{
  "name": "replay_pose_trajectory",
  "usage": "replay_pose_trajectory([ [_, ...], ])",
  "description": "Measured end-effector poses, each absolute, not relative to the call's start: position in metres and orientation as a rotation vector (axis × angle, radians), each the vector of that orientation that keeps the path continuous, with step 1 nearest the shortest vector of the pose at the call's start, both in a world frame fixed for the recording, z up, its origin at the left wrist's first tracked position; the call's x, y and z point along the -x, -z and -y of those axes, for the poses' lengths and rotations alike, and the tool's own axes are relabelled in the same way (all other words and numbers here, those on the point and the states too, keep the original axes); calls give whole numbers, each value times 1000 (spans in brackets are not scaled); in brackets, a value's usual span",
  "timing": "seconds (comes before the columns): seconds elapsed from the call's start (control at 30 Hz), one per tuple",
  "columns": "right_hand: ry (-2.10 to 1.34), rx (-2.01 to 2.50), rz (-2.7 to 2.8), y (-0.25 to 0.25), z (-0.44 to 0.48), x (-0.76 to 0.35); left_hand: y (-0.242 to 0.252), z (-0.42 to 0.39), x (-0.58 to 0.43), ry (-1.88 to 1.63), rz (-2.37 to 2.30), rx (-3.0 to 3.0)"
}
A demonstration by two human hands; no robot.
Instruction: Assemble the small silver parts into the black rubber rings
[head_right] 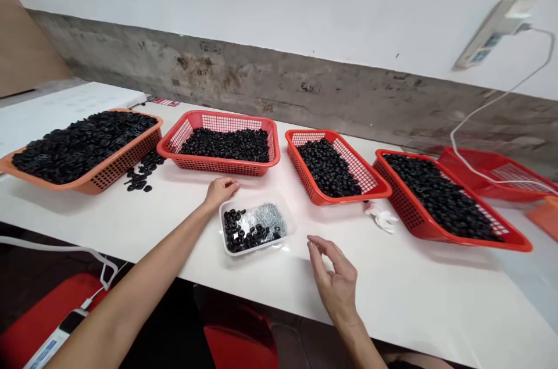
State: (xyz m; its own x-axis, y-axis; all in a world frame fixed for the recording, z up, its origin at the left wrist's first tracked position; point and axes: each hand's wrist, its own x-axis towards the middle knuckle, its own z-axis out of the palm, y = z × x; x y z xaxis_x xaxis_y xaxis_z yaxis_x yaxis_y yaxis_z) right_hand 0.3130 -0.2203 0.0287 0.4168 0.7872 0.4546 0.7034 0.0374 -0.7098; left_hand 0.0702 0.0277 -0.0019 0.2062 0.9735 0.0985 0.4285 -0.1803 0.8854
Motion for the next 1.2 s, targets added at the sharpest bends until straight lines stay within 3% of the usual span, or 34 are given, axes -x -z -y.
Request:
replay_pose_trajectory([
  [0.27,-456,1662,2096,-84,130,-293,0,-39,-67,-774,-1296,-1811],
  [0.43,-360,1864,2573,-84,105,-269,-1,-33,-71,-809,-1268,-1879],
  [0.93,-677,1637,2675,-86,83,-227,-6,-31,-73,-809,-1200,-1759],
  [1.2,-652,1542,2777,-86,83,-215,-14,-30,-71,-813,-1094,-1532],
])
